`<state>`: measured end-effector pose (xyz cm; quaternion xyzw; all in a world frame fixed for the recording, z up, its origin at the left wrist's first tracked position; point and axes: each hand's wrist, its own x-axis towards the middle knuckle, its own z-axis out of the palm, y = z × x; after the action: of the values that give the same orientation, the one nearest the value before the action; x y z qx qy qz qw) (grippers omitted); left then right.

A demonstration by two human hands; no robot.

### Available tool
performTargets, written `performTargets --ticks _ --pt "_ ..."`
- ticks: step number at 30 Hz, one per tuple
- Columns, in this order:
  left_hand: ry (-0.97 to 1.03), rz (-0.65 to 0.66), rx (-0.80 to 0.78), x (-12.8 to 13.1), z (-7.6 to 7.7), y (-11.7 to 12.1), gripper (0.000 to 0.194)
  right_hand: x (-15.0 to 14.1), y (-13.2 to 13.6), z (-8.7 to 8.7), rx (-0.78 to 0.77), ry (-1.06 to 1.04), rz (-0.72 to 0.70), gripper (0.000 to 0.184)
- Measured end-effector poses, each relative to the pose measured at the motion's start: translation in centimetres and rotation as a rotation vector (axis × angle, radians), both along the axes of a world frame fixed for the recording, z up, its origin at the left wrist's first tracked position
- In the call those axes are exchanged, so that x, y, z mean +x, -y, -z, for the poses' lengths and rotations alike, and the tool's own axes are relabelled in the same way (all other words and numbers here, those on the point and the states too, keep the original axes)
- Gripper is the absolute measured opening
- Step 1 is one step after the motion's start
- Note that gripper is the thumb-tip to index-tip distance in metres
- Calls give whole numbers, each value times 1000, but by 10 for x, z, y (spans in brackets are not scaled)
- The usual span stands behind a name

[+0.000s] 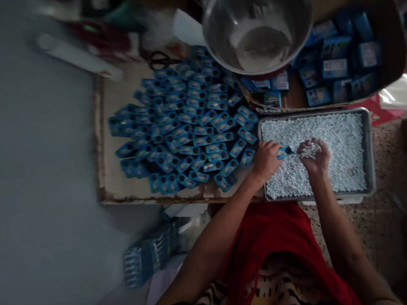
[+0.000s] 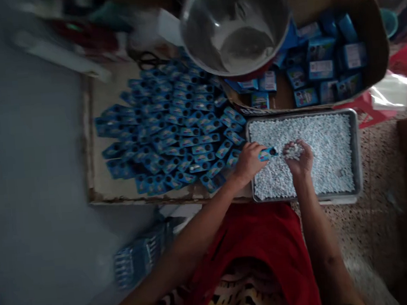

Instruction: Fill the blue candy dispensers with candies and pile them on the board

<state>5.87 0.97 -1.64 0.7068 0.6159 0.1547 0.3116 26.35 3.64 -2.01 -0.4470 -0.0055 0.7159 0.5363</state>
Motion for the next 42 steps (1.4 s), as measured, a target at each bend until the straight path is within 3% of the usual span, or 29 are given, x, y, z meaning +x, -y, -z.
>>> performTargets --ticks 3,6,22,25,27,30,34,37,40,42 --pt "-22 27 10 8 1 -2 33 -18 8 -28 138 -28 49 20" --pt "-20 27 15 15 1 -3 32 -31 9 -40 254 74 18 18" --pt "-65 72 -23 23 -14 -11 30 -40 18 -32 383 520 -50 29" --pt "-16 36 21 17 -6 -13 32 -21 24 -21 371 560 -74 36" --pt "23 -19 31 14 2 -14 29 2 30 -6 311 706 -145 42" --pt "94 -48 31 14 14 -12 25 44 34 21 252 1167 -343 52" --pt "157 -99 84 17 20 -9 30 84 16 53 377 1713 -535 44" --pt "202 -153 94 11 21 -9 32 84 -10 69 445 1941 -703 52" --pt "295 -208 46 0 23 -10 35 61 -25 81 377 2037 -805 66" --pt "365 -251 5 -7 26 -9 36 43 -24 84 339 2006 -857 55"
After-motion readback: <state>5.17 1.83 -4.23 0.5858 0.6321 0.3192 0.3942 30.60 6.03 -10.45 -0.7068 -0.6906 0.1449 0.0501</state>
